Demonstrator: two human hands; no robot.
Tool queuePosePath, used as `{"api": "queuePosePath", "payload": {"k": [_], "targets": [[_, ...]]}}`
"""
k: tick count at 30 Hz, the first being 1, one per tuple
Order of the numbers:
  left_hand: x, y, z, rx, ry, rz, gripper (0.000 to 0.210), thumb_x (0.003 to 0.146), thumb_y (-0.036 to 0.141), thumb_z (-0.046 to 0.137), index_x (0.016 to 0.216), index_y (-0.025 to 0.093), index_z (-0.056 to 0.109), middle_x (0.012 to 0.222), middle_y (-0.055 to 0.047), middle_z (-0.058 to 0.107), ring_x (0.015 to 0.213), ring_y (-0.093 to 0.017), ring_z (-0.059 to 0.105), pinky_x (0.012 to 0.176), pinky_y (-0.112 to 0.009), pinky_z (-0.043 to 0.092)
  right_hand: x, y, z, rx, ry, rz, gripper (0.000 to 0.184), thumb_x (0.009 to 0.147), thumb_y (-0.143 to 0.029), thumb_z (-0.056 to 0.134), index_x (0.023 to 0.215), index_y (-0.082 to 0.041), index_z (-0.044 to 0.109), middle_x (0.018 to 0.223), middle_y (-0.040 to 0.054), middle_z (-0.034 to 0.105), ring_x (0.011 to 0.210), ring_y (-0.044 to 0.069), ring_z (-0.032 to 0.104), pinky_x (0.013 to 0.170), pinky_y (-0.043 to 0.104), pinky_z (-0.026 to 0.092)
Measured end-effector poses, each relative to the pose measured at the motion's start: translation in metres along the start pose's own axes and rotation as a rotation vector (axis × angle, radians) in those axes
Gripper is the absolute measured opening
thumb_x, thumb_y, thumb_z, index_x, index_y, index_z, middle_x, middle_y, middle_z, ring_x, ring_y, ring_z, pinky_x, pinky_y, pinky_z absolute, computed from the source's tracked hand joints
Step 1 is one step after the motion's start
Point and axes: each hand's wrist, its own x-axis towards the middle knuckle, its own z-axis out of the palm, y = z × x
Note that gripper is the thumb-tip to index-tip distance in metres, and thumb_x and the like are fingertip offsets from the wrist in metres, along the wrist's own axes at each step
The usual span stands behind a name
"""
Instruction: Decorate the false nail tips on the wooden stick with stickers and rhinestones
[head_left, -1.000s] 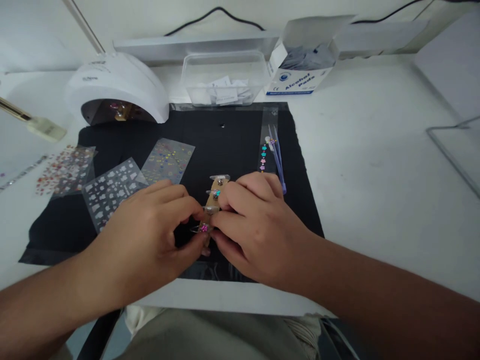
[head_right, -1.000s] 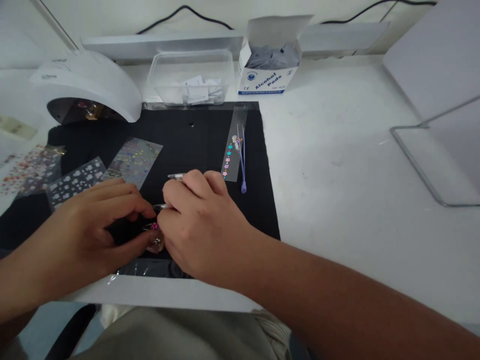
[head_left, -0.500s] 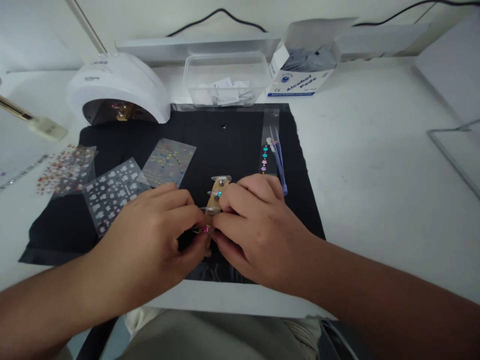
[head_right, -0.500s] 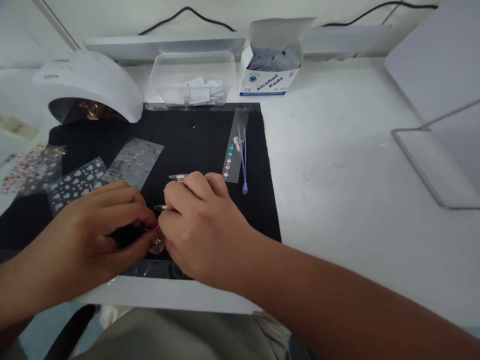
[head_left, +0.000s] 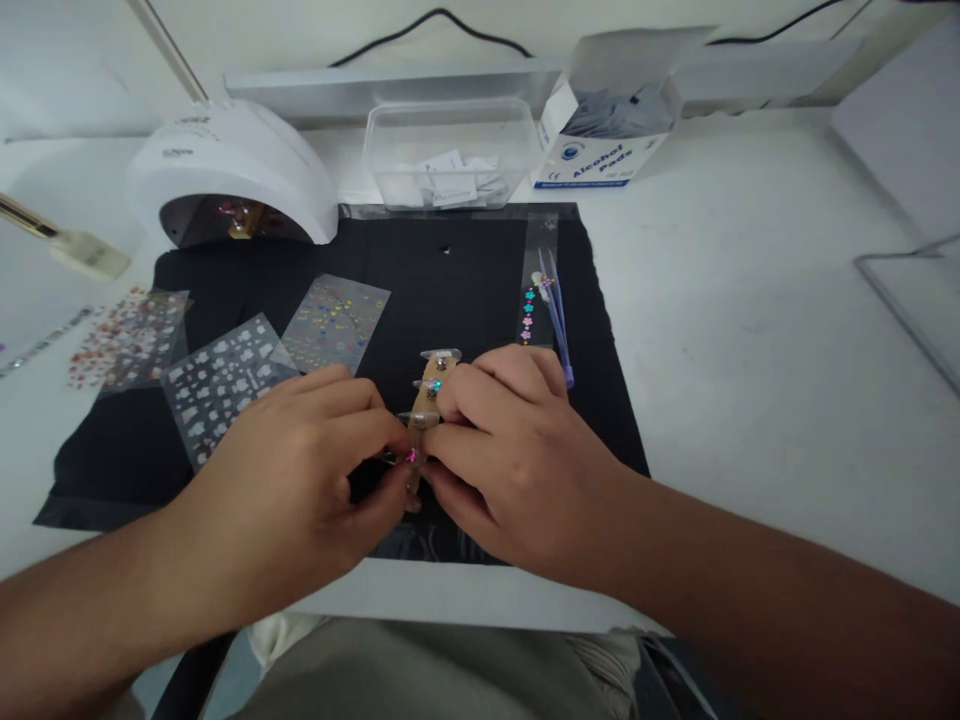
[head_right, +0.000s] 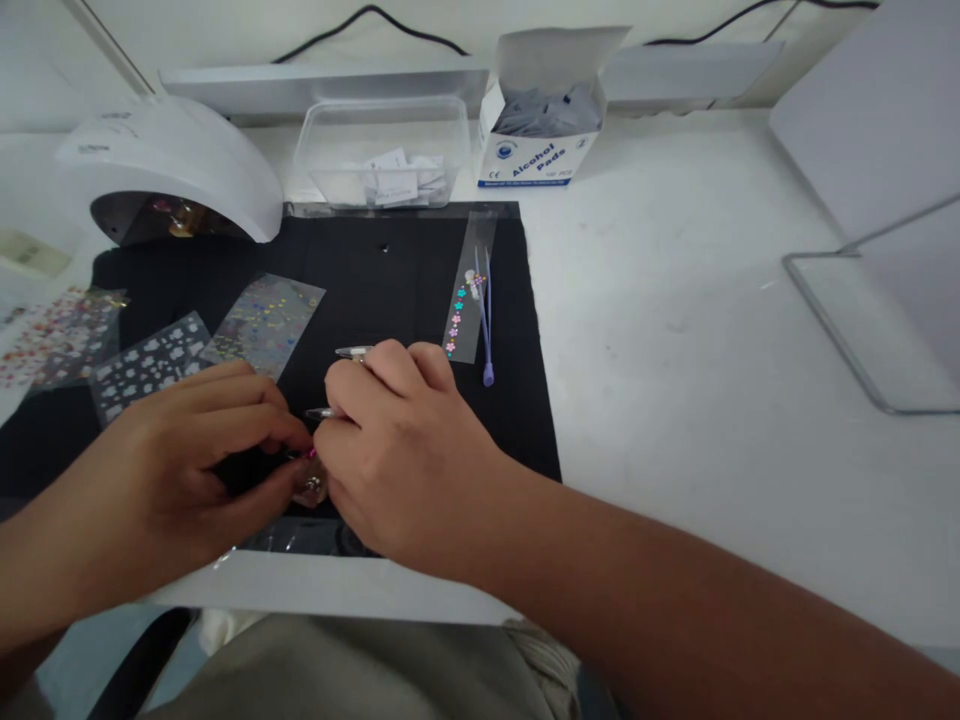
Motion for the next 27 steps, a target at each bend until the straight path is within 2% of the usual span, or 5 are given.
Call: {"api": "queuePosePath", "payload": {"k": [10,18,23,27], "targets": [[0.0012,-0.0004,-0.0005,-0.021,-0.017,-0.007,0.019,0.089,0.019,0.053,0.075,0.02,0.067,0.071,-0.004,0.061,0.072,-0.022,0.051,0.065,-0.037,0.04,-0.0004,0.0016,0.0011,-0.008,-0.005,-0.005,0.024,0.09,-0.022,0.057,0.066,-0.019,0.057,0.081,0.0048,0.052,0.084,0.024,0.042,0.071,0.04,0.024],[0.0016,-0.0064,-0.0019,-0.182,-0.057,-0.084,0.02,0.088,0.019,0.058,0.073,0.024,0.069,0.071,-0.001,0.062,0.075,-0.019,0.055,0.066,-0.033,0.04,-0.0002,0.0008,-0.0004,-0.006,0.0,0.0,0.024,0.089,-0.021,0.055,0.065,-0.019,0.058,0.082,0.0054,0.054,0.084,0.024,0.043,0.072,0.04,0.025],[0.0013,-0.0099,-0.0039,-0.225,-0.067,-0.112,0.016,0.087,0.019,0.059,0.075,0.024,0.068,0.074,0.001,0.063,0.076,-0.017,0.055,0.067,-0.032,0.04,-0.0008,0.0009,-0.0048,0.038,0.036,-0.001,0.022,0.089,-0.019,0.054,0.069,-0.018,0.062,0.083,0.0055,0.054,0.086,0.024,0.044,0.077,0.042,0.03],[0.0028,-0.0095,-0.0032,-0.208,-0.065,-0.115,0.017,0.085,0.017,0.058,0.072,0.023,0.065,0.071,0.001,0.06,0.074,-0.017,0.054,0.064,-0.031,0.039,-0.0005,0.0022,-0.006,0.063,0.018,-0.034,0.017,0.086,-0.016,0.056,0.071,-0.019,0.065,0.082,0.0053,0.052,0.086,0.024,0.043,0.077,0.042,0.031]]}}
